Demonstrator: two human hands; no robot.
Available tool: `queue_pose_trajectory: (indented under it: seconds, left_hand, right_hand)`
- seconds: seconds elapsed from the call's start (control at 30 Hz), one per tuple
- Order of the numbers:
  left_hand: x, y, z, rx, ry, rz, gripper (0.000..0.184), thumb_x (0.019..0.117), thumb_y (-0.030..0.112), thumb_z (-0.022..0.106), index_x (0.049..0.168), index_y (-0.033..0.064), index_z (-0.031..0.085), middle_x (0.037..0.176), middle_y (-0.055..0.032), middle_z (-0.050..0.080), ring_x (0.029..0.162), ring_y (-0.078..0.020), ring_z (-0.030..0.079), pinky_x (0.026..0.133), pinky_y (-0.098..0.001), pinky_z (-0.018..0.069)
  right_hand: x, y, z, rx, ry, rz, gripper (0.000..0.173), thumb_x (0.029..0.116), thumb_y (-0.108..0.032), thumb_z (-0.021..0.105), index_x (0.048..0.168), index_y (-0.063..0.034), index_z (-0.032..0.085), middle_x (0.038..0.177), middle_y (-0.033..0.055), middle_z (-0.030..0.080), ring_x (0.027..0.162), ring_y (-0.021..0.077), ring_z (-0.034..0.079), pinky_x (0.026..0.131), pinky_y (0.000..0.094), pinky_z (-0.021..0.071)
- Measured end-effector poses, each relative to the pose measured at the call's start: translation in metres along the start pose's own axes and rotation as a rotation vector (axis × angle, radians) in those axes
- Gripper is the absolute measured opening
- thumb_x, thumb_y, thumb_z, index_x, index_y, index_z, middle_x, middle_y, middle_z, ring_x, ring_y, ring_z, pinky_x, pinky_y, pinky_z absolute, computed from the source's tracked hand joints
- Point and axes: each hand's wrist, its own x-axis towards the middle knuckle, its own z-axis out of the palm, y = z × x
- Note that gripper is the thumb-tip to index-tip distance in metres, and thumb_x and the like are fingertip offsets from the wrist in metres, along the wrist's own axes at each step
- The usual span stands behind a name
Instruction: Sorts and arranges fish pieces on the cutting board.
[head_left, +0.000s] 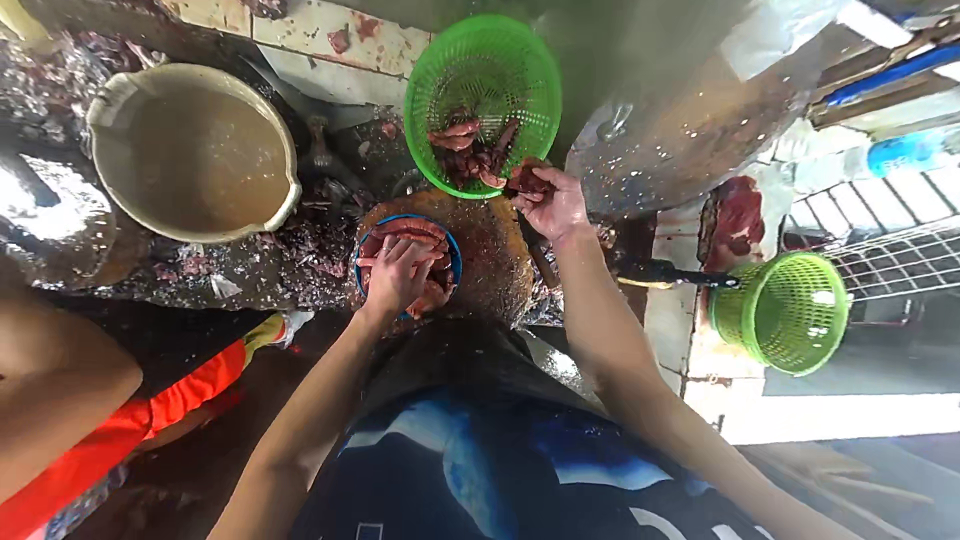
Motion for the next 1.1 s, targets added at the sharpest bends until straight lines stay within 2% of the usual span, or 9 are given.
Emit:
queue_pose_trajectory:
  seconds: [0.1,0.17,0.37,0.47,0.6,0.63,0.67,0.9,1.1]
  left_hand:
    - [0.008,0.022,-0.008,0.115,-0.118,0.031,0.022,0.0994,0.013,0.061,0.118,0.0113,0.073,0.12,-0.0088,0.072,0.118,-0.0344,0.063,0.1,-0.051,0.0515]
    - [0.022,0.077,-0.041,0.153,-0.389,-0.021,0.028,0.0966,-0.002,0.059,0.121,0.0036,0.072,0.128,-0.016,0.069,0.127,-0.0429,0.058,0.107,-0.0581,0.0456]
    - [0.057,0.168,-0.087,0.457,-0.966,-0.034,0.038,0.0893,-0.008,0.067,0.126,-0.002,0.068,0.142,-0.0195,0.059,0.14,-0.0412,0.047,0.113,-0.0545,0.0381]
    - [0.051,0.161,-0.082,0.449,-0.904,-0.024,0.034,0.0862,-0.007,0.07,0.12,-0.0017,0.071,0.137,-0.0205,0.062,0.136,-0.0421,0.05,0.11,-0.0555,0.0408]
    - [0.039,0.14,-0.07,0.423,-0.852,-0.064,0.023,0.0978,0.001,0.062,0.118,-0.0008,0.072,0.142,-0.0144,0.061,0.141,-0.0366,0.048,0.115,-0.0527,0.0385]
    - [0.027,0.105,-0.049,0.441,-0.777,0.038,0.023,0.1021,0.011,0.057,0.118,0.0042,0.073,0.138,-0.0106,0.064,0.137,-0.0339,0.051,0.114,-0.0508,0.0401]
    - [0.001,0.036,-0.001,0.367,-0.348,0.311,0.019,0.0961,0.019,0.06,0.096,0.0088,0.076,0.113,-0.0085,0.073,0.114,-0.0329,0.065,0.099,-0.0503,0.0506]
    - [-0.008,-0.002,0.025,0.33,-0.366,0.26,0.019,0.097,0.019,0.063,0.109,0.0121,0.075,0.126,-0.0024,0.071,0.128,-0.0257,0.059,0.108,-0.0459,0.0475]
    - [-0.011,0.029,0.005,0.252,-0.333,0.209,0.018,0.0957,0.011,0.067,0.111,0.0073,0.075,0.125,-0.0077,0.071,0.128,-0.0292,0.06,0.109,-0.0492,0.0476]
  right_hand:
    - [-0.04,0.022,-0.002,0.032,0.033,0.019,0.027,0.1034,-0.021,0.04,0.108,-0.0104,0.064,0.083,0.0014,0.063,0.061,0.009,0.053,0.058,0.0246,0.0504]
    - [-0.062,0.039,-0.007,-0.02,0.025,0.036,0.03,0.1037,-0.02,0.038,0.113,-0.013,0.065,0.093,0.0017,0.067,0.065,0.0083,0.057,0.058,0.0234,0.0509]
    - [-0.086,0.096,-0.01,-0.318,-0.003,0.054,0.027,0.1037,-0.015,0.04,0.113,-0.0104,0.065,0.097,0.0028,0.068,0.07,0.0091,0.059,0.058,0.0244,0.0491]
    - [-0.084,0.115,0.0,-0.4,-0.061,-0.041,0.027,0.1013,-0.011,0.042,0.115,-0.0063,0.064,0.1,0.0063,0.069,0.077,0.0134,0.063,0.065,0.0299,0.0539]
    - [-0.064,0.143,-0.01,-1.09,-0.186,-0.29,0.031,0.1007,-0.007,0.055,0.129,-0.0087,0.068,0.13,0.0054,0.07,0.122,0.0165,0.065,0.108,0.0412,0.0527]
    - [-0.062,0.151,-0.012,-1.248,-0.173,-0.352,0.032,0.1005,-0.01,0.058,0.13,-0.0116,0.069,0.133,0.0035,0.07,0.126,0.0163,0.064,0.112,0.0423,0.0501]
    - [-0.063,0.157,-0.014,-1.335,-0.155,-0.433,0.031,0.1002,-0.01,0.06,0.128,-0.012,0.071,0.134,0.0038,0.069,0.128,0.0166,0.063,0.113,0.041,0.049]
    - [-0.067,0.171,-0.01,-1.445,-0.104,-0.68,0.028,0.0958,0.007,0.057,0.114,-0.0035,0.075,0.124,0.0159,0.068,0.121,0.0271,0.065,0.107,0.0394,0.0533]
    - [-0.071,0.172,-0.009,-1.753,-0.08,-0.744,0.027,0.088,0.01,0.066,0.105,-0.0092,0.076,0.115,0.0084,0.072,0.116,0.0326,0.064,0.093,0.0519,0.0552]
